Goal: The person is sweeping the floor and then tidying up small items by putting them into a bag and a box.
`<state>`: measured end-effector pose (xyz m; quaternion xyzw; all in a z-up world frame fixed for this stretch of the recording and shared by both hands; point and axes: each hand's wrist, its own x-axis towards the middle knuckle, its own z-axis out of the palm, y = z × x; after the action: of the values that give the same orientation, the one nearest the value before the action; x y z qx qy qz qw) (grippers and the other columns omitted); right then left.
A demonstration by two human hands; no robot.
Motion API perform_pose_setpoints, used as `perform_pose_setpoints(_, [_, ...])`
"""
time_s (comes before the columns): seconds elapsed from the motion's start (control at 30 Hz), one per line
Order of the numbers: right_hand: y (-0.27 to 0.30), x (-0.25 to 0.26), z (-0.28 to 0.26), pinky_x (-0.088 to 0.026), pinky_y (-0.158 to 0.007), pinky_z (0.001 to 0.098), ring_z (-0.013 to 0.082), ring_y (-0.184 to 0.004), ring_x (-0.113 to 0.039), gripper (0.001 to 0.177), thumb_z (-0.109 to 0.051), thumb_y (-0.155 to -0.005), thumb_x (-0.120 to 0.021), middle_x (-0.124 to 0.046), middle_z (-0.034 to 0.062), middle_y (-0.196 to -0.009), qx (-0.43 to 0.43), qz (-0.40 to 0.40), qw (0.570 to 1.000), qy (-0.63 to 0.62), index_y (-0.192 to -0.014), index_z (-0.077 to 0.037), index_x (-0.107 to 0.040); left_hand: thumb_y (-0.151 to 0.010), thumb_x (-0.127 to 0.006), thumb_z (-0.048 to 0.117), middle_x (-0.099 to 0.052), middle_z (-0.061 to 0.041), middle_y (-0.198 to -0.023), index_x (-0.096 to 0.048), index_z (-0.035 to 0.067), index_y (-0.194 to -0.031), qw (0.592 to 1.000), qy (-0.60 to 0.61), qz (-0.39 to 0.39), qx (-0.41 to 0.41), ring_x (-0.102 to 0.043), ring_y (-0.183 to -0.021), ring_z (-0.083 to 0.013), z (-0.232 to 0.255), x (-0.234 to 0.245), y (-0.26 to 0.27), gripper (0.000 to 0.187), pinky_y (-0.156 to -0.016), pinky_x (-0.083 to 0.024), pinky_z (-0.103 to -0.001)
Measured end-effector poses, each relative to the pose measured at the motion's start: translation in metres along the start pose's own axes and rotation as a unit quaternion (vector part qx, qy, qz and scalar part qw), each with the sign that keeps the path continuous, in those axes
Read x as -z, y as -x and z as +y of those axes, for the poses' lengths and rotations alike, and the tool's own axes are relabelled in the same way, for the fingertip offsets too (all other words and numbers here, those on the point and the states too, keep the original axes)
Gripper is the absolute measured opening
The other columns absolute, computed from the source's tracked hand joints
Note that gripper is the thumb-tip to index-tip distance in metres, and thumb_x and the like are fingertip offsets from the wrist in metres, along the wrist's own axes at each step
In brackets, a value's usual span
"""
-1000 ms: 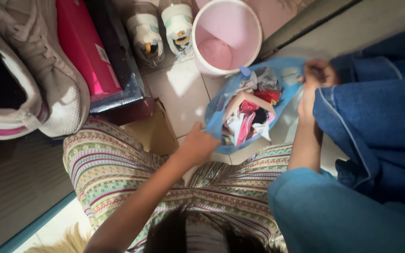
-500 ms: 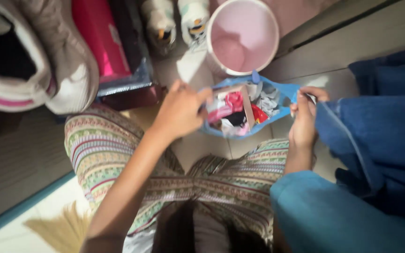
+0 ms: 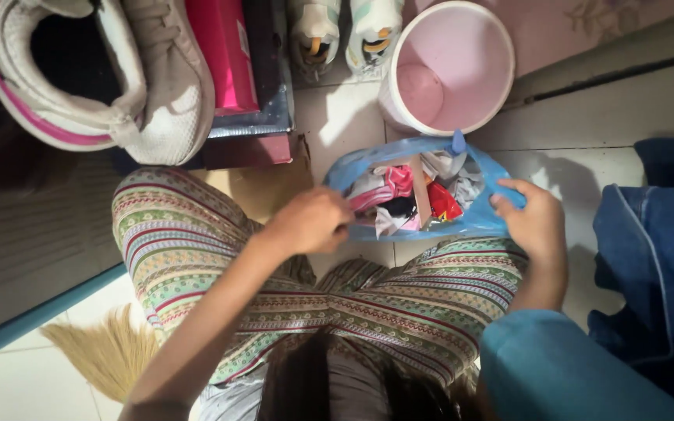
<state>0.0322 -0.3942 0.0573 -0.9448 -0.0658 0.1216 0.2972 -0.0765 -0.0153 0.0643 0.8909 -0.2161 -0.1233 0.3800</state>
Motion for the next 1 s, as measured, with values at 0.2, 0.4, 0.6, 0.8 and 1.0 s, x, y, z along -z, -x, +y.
perform_pose_setpoints(0.2, [0.018, 0.004, -0.022, -0.038, -0.053, 0.0243, 0.0059, -0.061, -0.051, 0.015, -0.006, -0.107, -0.067, -0.065, 0.0035, -0.079, -0.058, 0.101, 0.982, -0.149, -0.118, -0.001, -0.075, -0.073, -0.068, 0.013, -0.069, -0.016, -0.084, -0.071, 0.003, -0.073, 0.997, 0.074, -0.029, -0.005, -0.068, -0.09, -0.0355, 0.016, -0.008, -0.002, 0.011, -0.083, -0.054, -0.049])
perform_pose_setpoints(0.4, [0.058, 0.005, 0.034, -0.034, -0.044, 0.0226, 0.0054, -0.05, -0.047, 0.017, -0.008, -0.104, -0.066, -0.059, 0.0011, -0.071, -0.156, 0.15, 0.931, -0.293, -0.12, -0.001, -0.069, -0.072, -0.065, 0.013, -0.07, -0.015, -0.083, -0.071, 0.005, -0.075, 0.997, 0.073, -0.025, 0.011, -0.067, -0.089, -0.036, 0.01, 0.002, -0.004, 0.011, -0.08, -0.054, -0.049])
perform_pose_setpoints(0.6, [0.05, 0.01, -0.02, -0.036, -0.042, 0.0204, 0.0059, -0.046, -0.046, 0.03, 0.0, -0.096, -0.065, -0.065, 0.0068, -0.075, -0.185, 0.129, 0.885, -0.407, -0.125, -0.004, -0.066, -0.069, -0.065, 0.018, -0.07, -0.018, -0.079, -0.074, 0.009, -0.077, 0.995, -0.007, -0.1, 0.027, -0.067, -0.08, -0.0399, 0.018, -0.015, 0.001, 0.015, -0.076, -0.053, -0.054])
perform_pose_setpoints(0.8, [0.012, -0.004, 0.015, -0.04, -0.05, 0.0234, 0.0095, -0.059, -0.052, 0.022, 0.008, -0.099, -0.067, -0.065, 0.0132, -0.091, -0.118, 0.174, 0.891, -0.402, -0.121, 0.004, -0.067, -0.071, -0.067, 0.019, -0.068, -0.014, -0.077, -0.07, 0.009, -0.074, 1.0, 0.01, 0.002, 0.024, -0.066, -0.075, -0.0367, 0.018, -0.02, 0.017, 0.011, -0.07, -0.053, -0.051])
perform_pose_setpoints(1.0, [-0.035, -0.004, 0.01, -0.062, -0.078, 0.0303, 0.0172, -0.094, -0.071, 0.024, 0.015, -0.1, -0.065, -0.066, 0.0119, -0.113, -0.028, 0.179, 0.893, -0.413, -0.122, 0.005, -0.066, -0.082, -0.07, 0.01, -0.065, -0.008, -0.088, -0.066, 0.009, -0.09, 0.959, -0.082, 0.252, 0.101, -0.064, -0.092, -0.0282, -0.021, 0.004, -0.008, 0.009, -0.089, -0.049, -0.044])
